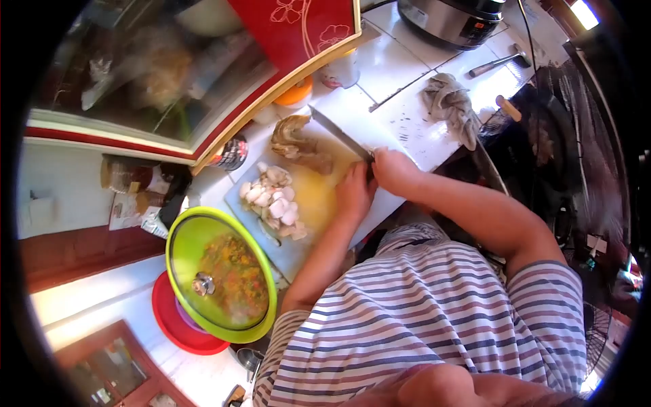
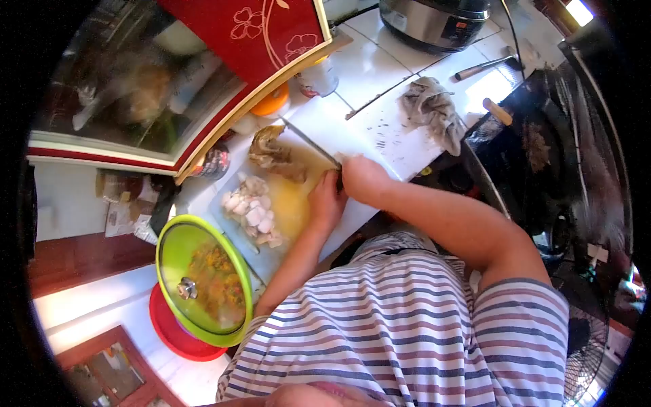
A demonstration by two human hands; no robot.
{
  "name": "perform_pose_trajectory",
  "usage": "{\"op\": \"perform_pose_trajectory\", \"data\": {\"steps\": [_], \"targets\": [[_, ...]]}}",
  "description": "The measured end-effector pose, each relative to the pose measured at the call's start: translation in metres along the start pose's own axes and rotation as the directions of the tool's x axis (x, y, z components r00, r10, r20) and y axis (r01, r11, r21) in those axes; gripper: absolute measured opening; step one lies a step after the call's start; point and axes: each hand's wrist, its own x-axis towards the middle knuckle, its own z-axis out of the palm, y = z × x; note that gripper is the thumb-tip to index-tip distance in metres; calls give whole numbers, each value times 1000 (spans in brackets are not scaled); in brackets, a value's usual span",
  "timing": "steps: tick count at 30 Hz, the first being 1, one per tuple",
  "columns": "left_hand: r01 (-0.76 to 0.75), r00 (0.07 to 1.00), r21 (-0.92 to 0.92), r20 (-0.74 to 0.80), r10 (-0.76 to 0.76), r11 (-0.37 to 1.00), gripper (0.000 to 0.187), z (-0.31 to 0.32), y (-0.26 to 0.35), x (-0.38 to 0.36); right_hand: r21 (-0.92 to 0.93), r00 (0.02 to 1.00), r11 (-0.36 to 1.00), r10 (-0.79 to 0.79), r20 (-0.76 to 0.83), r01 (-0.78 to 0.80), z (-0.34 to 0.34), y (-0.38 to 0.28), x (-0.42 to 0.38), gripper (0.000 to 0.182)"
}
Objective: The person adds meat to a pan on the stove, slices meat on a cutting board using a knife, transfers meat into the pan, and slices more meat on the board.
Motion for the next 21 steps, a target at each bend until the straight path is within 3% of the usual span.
{"op": "perform_pose_trajectory", "data": {"steps": [3, 5, 7, 9, 12, 15, 21], "targets": [[108, 994, 40, 29, -110, 993, 32, 1, 1, 0, 30, 995, 1000, -9, 99, 6, -14, -3, 14, 14], [134, 990, 84, 33, -137, 987, 32, 1, 1, 0, 351, 915, 872, 224, 336, -342, -41, -13, 2, 14], [148, 988, 72, 32, -150, 986, 32, -3, 6, 0, 335, 912, 880, 216, 347, -336, -54, -7, -16, 16], [134, 991, 58, -1, -134, 989, 31, 1, 4, -1, 120, 978, 993, -3, 210, -23, -59, 6, -39, 18], [139, 990, -15, 9, -139, 990, 31, 7, -5, 0, 128, 975, 991, -66, 214, 39, -57, 28, -65, 19], [136, 990, 15, 30, -136, 991, 31, 4, -2, 0, 113, 962, 988, 71, 264, -104, -67, 16, -76, 19], [101, 994, 10, 32, -101, 995, 29, 0, -1, 2, 70, 953, 990, 99, 287, -124, -65, 3, -67, 19]]}}
